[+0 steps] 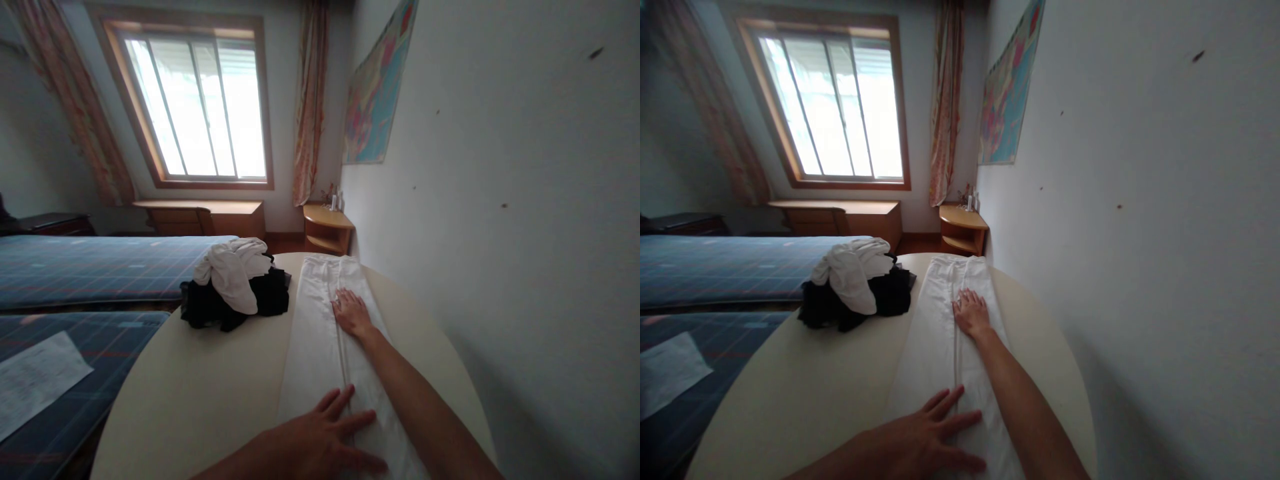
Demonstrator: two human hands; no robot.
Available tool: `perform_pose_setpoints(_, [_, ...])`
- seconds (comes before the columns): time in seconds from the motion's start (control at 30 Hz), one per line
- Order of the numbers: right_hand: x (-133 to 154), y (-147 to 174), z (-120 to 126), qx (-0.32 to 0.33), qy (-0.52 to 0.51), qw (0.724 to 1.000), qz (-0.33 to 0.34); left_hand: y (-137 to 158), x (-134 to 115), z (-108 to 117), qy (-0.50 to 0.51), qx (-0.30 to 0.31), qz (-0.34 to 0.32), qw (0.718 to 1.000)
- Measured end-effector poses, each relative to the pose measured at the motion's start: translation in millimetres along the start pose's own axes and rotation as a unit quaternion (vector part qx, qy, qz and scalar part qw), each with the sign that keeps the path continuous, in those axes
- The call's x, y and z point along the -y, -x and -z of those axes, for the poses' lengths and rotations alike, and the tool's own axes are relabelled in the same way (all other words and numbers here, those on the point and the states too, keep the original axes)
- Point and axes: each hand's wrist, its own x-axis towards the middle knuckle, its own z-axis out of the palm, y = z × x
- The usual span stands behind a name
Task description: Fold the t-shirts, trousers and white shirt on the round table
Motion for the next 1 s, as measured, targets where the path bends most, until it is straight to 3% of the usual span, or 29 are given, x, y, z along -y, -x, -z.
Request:
perform_pose_setpoints(0.1, [1,15,1,0.025,0.009,1.0,0.002,3,-2,4,0.044,-0.027,0.0,0.999])
perform_pose_setpoints(0.2, [-1,28,6,0.048,0.01,0.999,0.021,6,6,10,0.031,-0.106,0.086,0.99])
perform_pose_setpoints(0.27, [-6,34,11,0.054,0.006,0.998,0.028,7,16,11,-0.018,-0.127,0.152,0.98])
perform_pose_setpoints(0.37, [-14,41,16,0.061,0.016,0.998,0.019,5,26,9,-0.063,-0.092,0.19,0.975])
perform_pose_setpoints(0.57, [-14,45,21,0.08,0.033,0.996,0.012,7,16,14,-0.062,-0.047,0.152,0.985])
perform_pose_setpoints(0.67, [-5,41,26,0.06,0.028,0.998,0.003,7,20,17,-0.059,-0.078,0.149,0.984])
perform_pose_setpoints(0.83, [13,20,30,0.038,0.005,0.999,-0.012,5,46,13,-0.115,-0.147,0.213,0.959])
perform_pose_setpoints(1.0, [23,-19,17,0.053,-0.014,0.998,0.012,7,55,9,-0.089,-0.135,0.268,0.95])
